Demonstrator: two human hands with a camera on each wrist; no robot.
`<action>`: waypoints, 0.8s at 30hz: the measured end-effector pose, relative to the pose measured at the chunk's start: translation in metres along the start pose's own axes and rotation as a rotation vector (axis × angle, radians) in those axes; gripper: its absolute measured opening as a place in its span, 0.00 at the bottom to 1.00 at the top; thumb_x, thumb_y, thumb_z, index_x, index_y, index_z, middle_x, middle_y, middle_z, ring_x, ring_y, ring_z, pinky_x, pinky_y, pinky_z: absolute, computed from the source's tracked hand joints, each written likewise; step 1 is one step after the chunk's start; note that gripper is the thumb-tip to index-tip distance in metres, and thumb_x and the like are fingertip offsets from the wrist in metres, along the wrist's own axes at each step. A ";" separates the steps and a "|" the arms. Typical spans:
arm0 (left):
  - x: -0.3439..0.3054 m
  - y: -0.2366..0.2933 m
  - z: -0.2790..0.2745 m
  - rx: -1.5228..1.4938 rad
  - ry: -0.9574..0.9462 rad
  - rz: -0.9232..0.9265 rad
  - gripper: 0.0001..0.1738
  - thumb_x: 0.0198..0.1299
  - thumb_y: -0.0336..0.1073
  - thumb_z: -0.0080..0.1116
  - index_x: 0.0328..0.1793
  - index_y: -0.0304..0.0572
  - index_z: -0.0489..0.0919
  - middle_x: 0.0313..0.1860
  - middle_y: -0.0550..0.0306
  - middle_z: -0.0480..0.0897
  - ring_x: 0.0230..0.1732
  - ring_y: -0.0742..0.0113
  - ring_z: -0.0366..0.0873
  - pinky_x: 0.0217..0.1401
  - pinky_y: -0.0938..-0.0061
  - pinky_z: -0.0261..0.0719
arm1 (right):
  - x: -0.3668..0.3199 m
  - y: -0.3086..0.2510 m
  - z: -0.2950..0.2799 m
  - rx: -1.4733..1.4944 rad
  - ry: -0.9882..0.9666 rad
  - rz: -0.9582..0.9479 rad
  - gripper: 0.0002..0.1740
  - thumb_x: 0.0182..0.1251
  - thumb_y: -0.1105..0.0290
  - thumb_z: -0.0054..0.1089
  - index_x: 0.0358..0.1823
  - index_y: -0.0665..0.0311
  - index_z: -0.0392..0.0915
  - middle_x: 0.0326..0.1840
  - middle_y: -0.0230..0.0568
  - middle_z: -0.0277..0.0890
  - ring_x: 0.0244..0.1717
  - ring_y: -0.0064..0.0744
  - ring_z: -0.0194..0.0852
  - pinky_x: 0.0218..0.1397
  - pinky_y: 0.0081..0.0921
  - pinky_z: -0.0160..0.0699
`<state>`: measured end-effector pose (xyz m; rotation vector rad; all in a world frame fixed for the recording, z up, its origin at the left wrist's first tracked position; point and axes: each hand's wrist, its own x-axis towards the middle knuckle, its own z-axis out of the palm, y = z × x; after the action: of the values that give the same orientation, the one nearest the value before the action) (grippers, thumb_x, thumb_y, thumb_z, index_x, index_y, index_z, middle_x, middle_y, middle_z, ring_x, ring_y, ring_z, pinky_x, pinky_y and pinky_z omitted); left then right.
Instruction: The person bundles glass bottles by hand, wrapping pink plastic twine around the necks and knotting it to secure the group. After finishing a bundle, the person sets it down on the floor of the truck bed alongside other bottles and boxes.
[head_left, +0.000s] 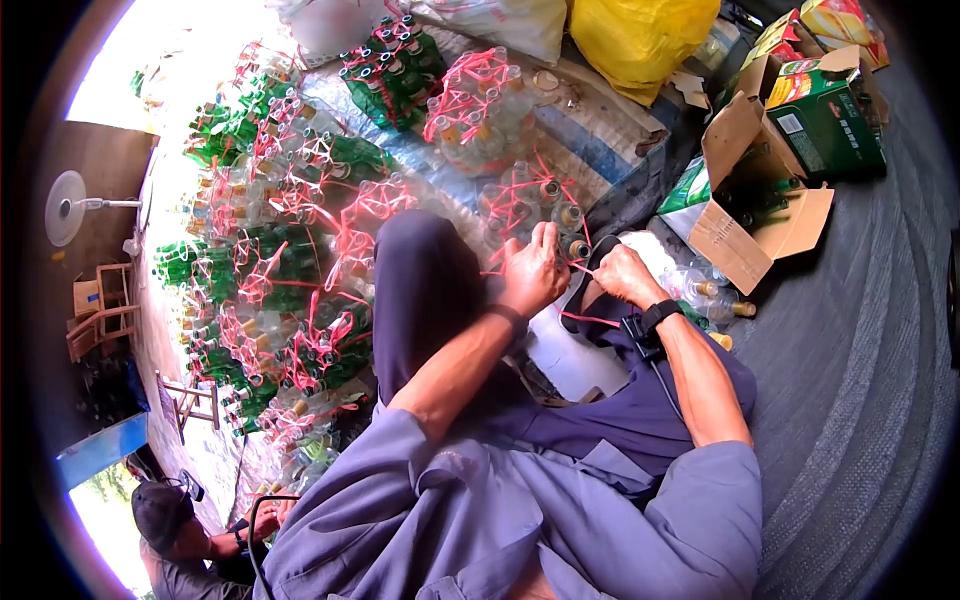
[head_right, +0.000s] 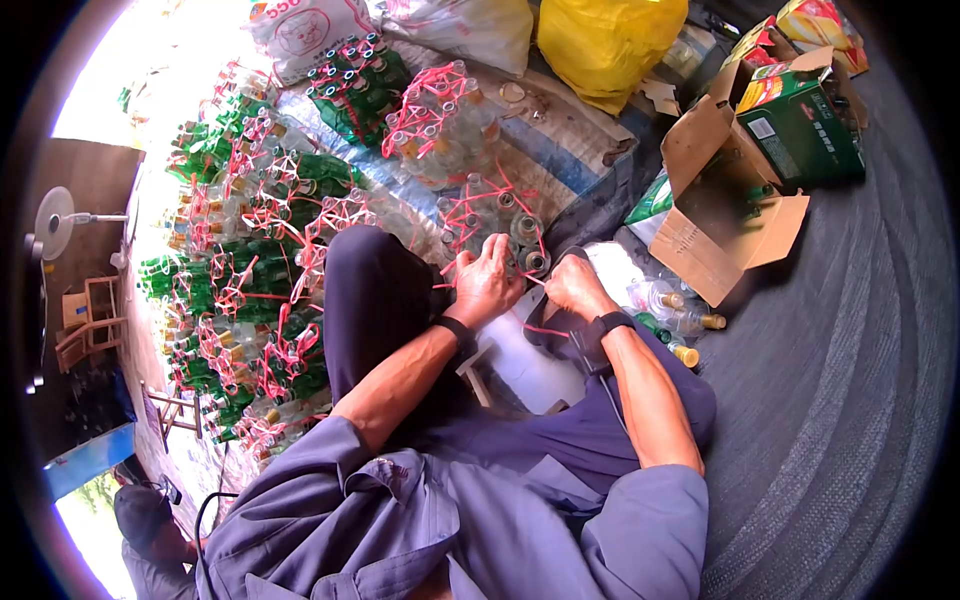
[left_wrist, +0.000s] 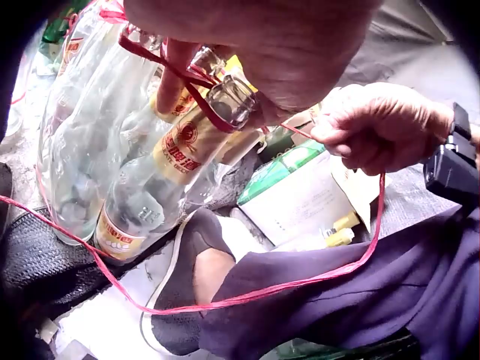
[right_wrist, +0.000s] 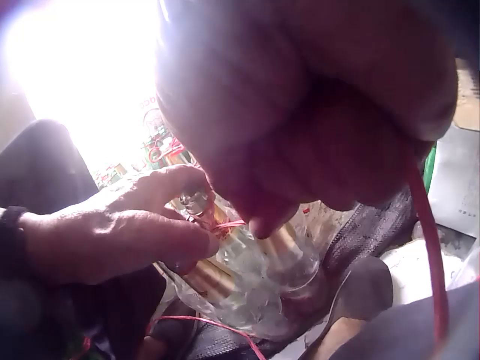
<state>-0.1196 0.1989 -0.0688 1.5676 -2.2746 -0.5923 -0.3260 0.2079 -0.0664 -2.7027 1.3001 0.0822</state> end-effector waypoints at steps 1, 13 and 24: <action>0.001 0.000 0.001 -0.002 0.003 0.003 0.38 0.49 0.43 0.64 0.66 0.35 0.67 0.62 0.45 0.74 0.49 0.47 0.80 0.59 0.54 0.66 | 0.000 -0.003 -0.007 0.064 -0.010 0.079 0.07 0.43 0.67 0.62 0.20 0.59 0.87 0.22 0.43 0.83 0.28 0.40 0.86 0.32 0.36 0.84; -0.003 -0.001 -0.008 -0.042 0.023 0.020 0.39 0.49 0.41 0.62 0.68 0.30 0.68 0.60 0.43 0.75 0.53 0.48 0.79 0.56 0.55 0.69 | 0.016 -0.027 -0.065 0.511 -0.125 0.488 0.12 0.51 0.71 0.56 0.27 0.74 0.82 0.31 0.68 0.79 0.37 0.65 0.82 0.46 0.50 0.81; 0.022 -0.006 -0.068 -0.393 -0.031 0.001 0.33 0.55 0.42 0.62 0.65 0.28 0.73 0.51 0.32 0.83 0.54 0.40 0.82 0.58 0.57 0.80 | 0.021 -0.038 -0.076 0.404 -0.127 0.394 0.10 0.53 0.72 0.55 0.29 0.73 0.82 0.33 0.66 0.80 0.40 0.64 0.82 0.46 0.53 0.80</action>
<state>-0.0896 0.1660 -0.0126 1.3704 -2.0203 -0.9981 -0.2846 0.2036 0.0108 -2.0538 1.5914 0.0279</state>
